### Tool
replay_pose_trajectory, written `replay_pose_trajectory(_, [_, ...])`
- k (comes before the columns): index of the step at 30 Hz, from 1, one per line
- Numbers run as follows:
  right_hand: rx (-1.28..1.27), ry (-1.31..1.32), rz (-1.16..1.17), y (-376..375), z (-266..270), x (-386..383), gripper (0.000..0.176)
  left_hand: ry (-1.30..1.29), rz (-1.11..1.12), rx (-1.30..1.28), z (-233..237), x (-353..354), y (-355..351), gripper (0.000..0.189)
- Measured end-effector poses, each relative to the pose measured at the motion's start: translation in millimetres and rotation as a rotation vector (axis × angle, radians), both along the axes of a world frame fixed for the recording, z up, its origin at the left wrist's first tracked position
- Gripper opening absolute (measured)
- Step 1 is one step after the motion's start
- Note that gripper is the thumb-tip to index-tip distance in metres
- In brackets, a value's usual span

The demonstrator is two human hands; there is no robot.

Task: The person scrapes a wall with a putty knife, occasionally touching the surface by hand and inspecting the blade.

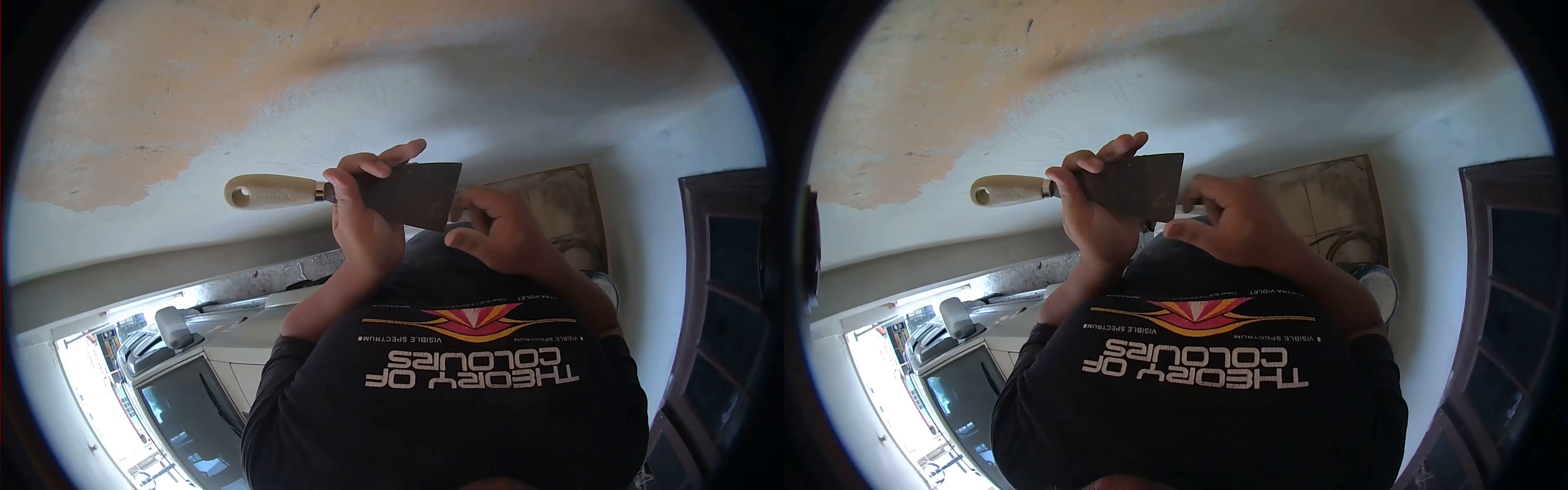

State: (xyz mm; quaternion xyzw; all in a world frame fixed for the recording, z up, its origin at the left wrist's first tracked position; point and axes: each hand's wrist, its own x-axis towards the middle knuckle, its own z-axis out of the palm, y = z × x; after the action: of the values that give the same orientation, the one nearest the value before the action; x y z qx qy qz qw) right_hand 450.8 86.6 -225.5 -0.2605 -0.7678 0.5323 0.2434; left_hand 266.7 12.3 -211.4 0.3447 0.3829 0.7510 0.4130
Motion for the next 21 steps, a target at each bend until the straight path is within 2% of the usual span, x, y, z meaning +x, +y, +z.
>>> replay_pose_trajectory(3, [-0.098,0.041,0.049,-4,1,-7,0.039,0.014,-0.022,-0.018,4,17,5,0.056])
replay_pose_trajectory(5, [-0.050,0.083,-0.093,-6,-8,-11,0.037,0.014,-0.044,-0.023,7,22,5,0.057])
replay_pose_trajectory(7, [-0.132,0.128,-0.147,-4,-8,-8,0.034,0.572,-0.033,-0.212,12,18,4,0.055])
replay_pose_trajectory(8, [-0.220,0.173,-0.189,-4,-8,-7,0.031,0.574,-0.041,-0.210,14,17,5,0.055])
replay_pose_trajectory(11, [-0.243,0.266,-0.211,-8,-11,-2,0.024,0.682,-0.095,-0.247,17,14,3,0.051])
replay_pose_trajectory(13, [-0.256,0.309,-0.234,-9,-22,-3,0.024,0.725,-0.162,-0.497,10,6,-4,0.049])
replay_pose_trajectory(15, [-0.264,0.352,-0.257,-6,-26,0,0.025,0.762,-0.183,-0.454,1,2,-7,0.050])
replay_pose_trajectory(17, [-0.385,0.247,-0.247,-3,-27,8,0.029,0.794,-0.198,-0.407,-3,2,-8,0.051])
replay_pose_trajectory(18, [-0.383,0.249,-0.254,-5,-22,6,0.029,0.798,-0.180,-0.399,-1,4,-7,0.051])
replay_pose_trajectory(20, [-0.015,0.246,-0.329,-12,-11,-2,0.033,0.802,-0.169,-0.388,0,5,-5,0.052])
replay_pose_trajectory(21, [-0.014,0.246,-0.335,-13,-12,-4,0.033,0.849,-0.178,-0.284,-2,4,-4,0.051])
